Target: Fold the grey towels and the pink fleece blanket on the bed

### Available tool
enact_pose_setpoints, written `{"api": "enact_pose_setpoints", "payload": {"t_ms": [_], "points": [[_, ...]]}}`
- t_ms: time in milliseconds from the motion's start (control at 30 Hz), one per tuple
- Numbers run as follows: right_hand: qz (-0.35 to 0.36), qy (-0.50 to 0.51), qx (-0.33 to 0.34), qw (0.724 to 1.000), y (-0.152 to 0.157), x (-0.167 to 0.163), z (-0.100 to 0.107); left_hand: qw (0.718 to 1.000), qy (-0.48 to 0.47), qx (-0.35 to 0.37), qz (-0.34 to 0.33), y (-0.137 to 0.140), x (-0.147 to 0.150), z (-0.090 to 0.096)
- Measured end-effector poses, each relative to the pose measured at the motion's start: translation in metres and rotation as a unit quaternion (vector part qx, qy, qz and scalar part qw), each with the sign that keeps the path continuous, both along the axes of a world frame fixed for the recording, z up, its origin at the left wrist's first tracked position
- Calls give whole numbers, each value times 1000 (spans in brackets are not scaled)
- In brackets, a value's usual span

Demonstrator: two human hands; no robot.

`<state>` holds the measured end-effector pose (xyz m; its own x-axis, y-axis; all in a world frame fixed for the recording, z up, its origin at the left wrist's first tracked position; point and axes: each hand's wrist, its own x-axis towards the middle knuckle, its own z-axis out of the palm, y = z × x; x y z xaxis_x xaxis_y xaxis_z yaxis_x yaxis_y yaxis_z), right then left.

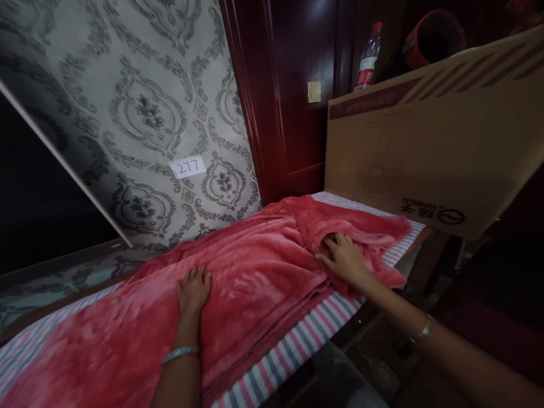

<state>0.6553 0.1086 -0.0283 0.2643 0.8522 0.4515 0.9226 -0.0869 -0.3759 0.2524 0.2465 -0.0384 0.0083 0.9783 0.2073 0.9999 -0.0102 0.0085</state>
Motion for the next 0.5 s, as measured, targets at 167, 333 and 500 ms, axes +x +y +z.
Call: {"api": "enact_pose_setpoints", "payload": {"t_ms": [167,333,500], "points": [[-22,68,-5,997,28,16,45,1000,14,14,6,-1,-1,0],[-114,161,47,979,42,83,141,1000,26,6,10,-1,0,2],[-151,213,133,956,33,135,226,999,35,3,12,1,-3,0]]}}
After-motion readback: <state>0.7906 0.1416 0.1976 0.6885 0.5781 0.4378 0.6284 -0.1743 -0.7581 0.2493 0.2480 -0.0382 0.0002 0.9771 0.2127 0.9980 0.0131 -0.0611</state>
